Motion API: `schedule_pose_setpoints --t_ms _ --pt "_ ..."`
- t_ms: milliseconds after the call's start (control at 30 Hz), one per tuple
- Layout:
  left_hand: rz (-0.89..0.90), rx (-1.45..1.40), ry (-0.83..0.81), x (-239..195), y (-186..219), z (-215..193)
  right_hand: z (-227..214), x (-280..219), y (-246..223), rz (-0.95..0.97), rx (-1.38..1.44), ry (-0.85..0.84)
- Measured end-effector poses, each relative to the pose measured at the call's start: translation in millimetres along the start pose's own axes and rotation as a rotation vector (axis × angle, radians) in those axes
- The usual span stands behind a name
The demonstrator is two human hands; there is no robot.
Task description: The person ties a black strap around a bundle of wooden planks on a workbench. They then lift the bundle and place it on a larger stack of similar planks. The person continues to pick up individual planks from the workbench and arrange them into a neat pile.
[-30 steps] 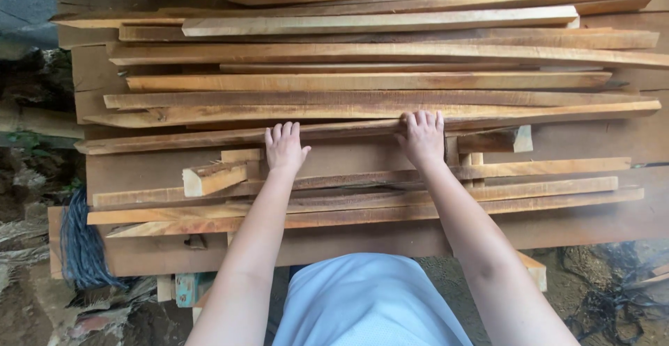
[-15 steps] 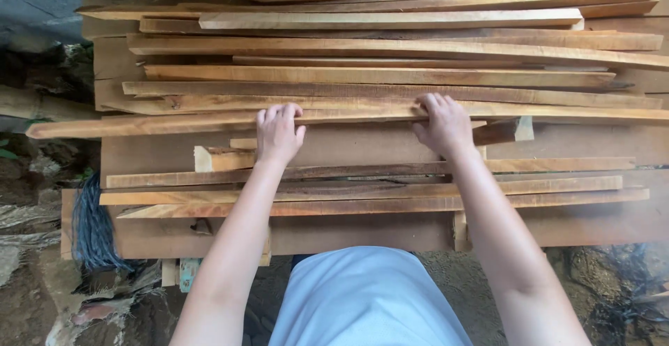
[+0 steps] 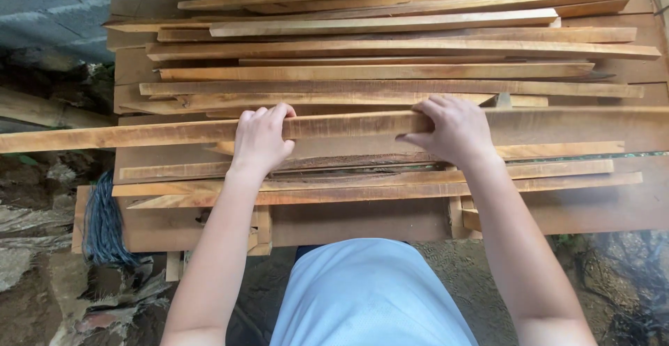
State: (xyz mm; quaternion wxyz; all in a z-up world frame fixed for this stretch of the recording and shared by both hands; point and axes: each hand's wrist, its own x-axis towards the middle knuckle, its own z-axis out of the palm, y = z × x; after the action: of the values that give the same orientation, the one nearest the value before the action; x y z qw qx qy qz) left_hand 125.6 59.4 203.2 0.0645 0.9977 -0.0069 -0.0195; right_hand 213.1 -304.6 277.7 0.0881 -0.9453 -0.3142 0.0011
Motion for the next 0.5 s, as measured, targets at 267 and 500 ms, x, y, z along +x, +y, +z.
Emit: schedule_pose_setpoints --t_ms 267,500 --pt "-0.069 -0.117 -0.345 -60.9 50.9 -16.1 88.4 -63.8 -0.3 0.198 0.067 -0.373" --pt "-0.119 -0.200 -0.545 -120.2 44.9 88.3 127.3 -114.3 -33.6 0.288 0.137 -0.739"
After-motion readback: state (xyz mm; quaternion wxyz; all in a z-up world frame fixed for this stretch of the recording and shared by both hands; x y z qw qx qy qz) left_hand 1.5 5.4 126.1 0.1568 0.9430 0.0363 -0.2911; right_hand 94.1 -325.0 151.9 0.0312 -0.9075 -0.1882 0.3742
